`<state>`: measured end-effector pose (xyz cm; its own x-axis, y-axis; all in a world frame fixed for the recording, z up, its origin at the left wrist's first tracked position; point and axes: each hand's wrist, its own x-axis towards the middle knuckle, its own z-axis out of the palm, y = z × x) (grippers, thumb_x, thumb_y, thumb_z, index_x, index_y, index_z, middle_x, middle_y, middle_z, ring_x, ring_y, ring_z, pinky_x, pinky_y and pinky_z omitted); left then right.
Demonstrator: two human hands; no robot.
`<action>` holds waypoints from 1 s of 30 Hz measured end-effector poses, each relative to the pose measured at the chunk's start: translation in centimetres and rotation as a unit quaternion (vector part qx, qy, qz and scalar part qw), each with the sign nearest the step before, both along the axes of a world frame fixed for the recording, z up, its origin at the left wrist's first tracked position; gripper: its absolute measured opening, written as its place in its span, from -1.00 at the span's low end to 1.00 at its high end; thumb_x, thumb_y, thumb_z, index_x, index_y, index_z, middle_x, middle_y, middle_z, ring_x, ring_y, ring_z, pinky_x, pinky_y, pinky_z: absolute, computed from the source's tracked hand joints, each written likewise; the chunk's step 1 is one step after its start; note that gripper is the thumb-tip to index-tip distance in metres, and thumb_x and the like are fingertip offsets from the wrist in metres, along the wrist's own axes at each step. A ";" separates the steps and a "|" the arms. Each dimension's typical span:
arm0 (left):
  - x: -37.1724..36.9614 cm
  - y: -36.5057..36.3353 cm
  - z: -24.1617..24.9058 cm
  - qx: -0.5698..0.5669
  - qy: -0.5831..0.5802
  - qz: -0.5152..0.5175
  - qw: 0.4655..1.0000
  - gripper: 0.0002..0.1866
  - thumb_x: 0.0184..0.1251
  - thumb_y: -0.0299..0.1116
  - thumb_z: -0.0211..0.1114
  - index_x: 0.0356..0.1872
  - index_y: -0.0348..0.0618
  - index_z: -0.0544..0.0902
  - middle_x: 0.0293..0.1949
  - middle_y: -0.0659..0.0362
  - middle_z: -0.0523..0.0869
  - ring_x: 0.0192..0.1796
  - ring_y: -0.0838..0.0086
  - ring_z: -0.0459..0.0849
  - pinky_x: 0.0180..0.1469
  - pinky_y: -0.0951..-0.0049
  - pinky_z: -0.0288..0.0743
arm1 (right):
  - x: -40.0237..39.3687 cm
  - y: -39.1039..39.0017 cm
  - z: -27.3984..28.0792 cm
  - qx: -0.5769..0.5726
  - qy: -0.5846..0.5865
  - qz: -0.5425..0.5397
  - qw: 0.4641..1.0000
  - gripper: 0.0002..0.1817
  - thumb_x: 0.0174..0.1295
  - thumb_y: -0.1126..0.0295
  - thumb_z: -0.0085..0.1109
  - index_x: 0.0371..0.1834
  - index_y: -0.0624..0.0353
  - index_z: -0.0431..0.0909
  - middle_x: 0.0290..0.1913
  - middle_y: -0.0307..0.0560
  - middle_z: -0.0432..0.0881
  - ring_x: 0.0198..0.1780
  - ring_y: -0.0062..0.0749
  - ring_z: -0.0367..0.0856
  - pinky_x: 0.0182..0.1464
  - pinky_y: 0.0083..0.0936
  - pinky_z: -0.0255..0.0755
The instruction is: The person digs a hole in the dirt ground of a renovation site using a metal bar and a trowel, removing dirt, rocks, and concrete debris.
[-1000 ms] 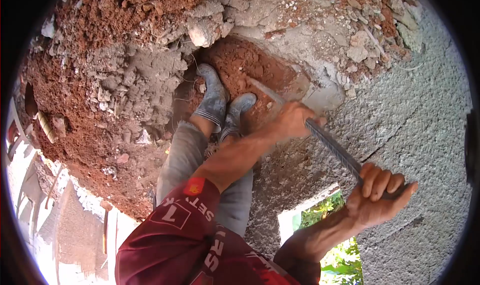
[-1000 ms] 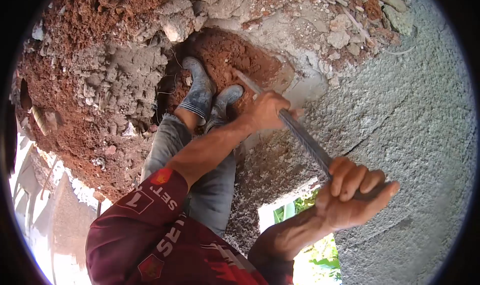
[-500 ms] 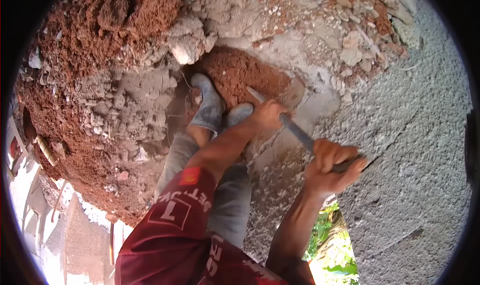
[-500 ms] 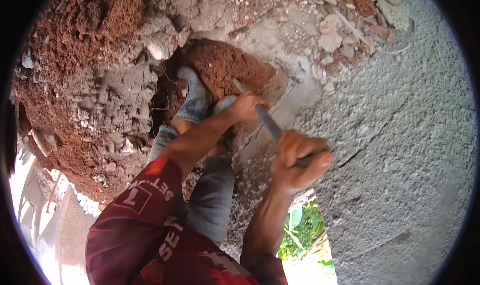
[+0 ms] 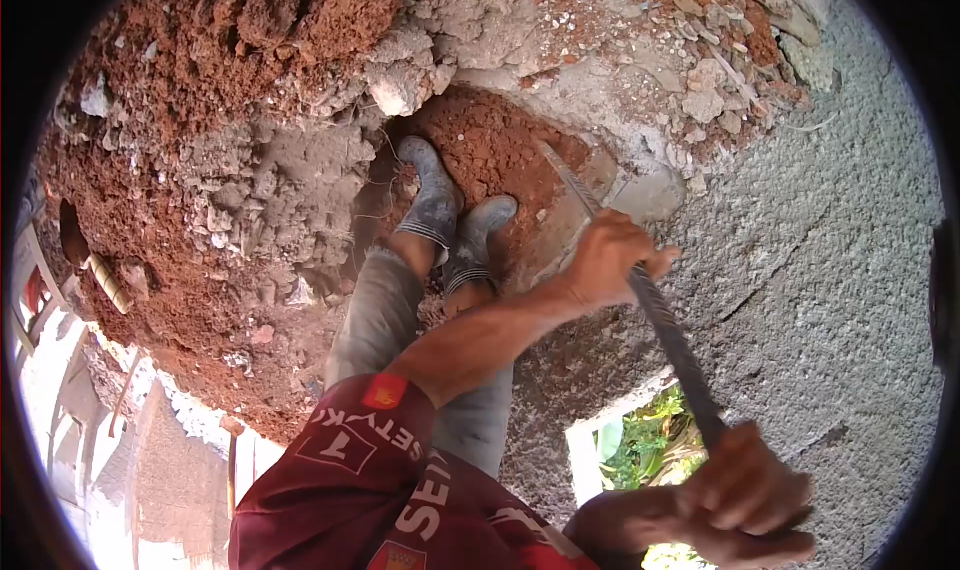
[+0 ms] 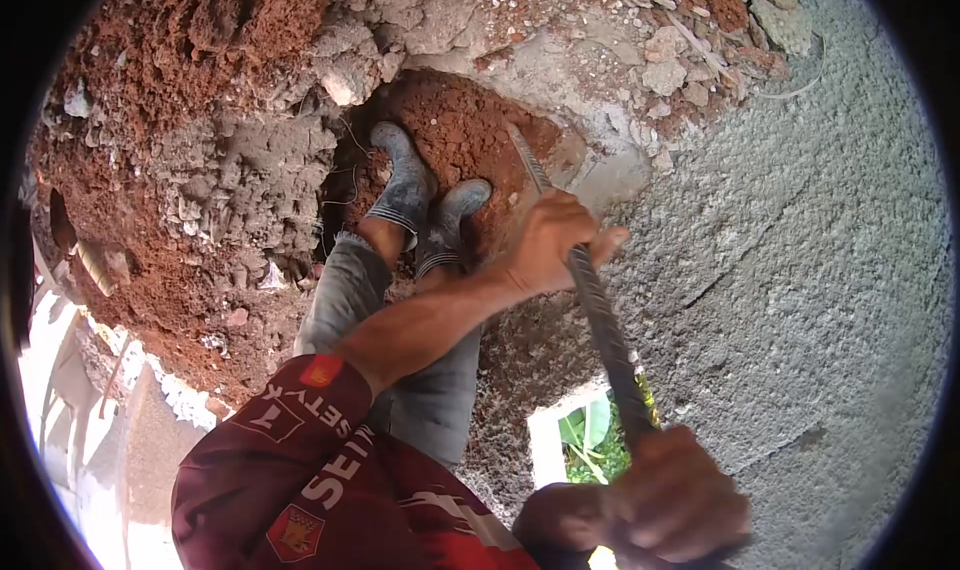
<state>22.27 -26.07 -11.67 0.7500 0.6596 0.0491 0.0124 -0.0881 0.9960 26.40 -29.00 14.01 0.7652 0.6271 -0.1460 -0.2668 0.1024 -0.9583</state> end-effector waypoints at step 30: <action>2.0 -2.4 6.5 0.004 -0.033 0.040 0.999 -0.48 0.21 -0.15 0.35 -0.86 0.04 0.31 -0.87 0.27 0.31 -0.80 0.47 0.23 -0.62 0.36 0.11 | 4.0 -2.2 3.5 -0.018 -0.057 -0.008 0.998 -0.62 0.38 0.05 -0.20 -0.48 0.06 0.36 -0.72 -0.33 0.27 -0.69 -0.60 0.19 -0.43 -0.52 0.22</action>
<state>24.28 -28.46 -5.16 0.6905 0.7162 0.1014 -0.0459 -0.0965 0.9943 30.36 -31.16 17.53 0.7879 0.6107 -0.0789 -0.1535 0.0706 -0.9856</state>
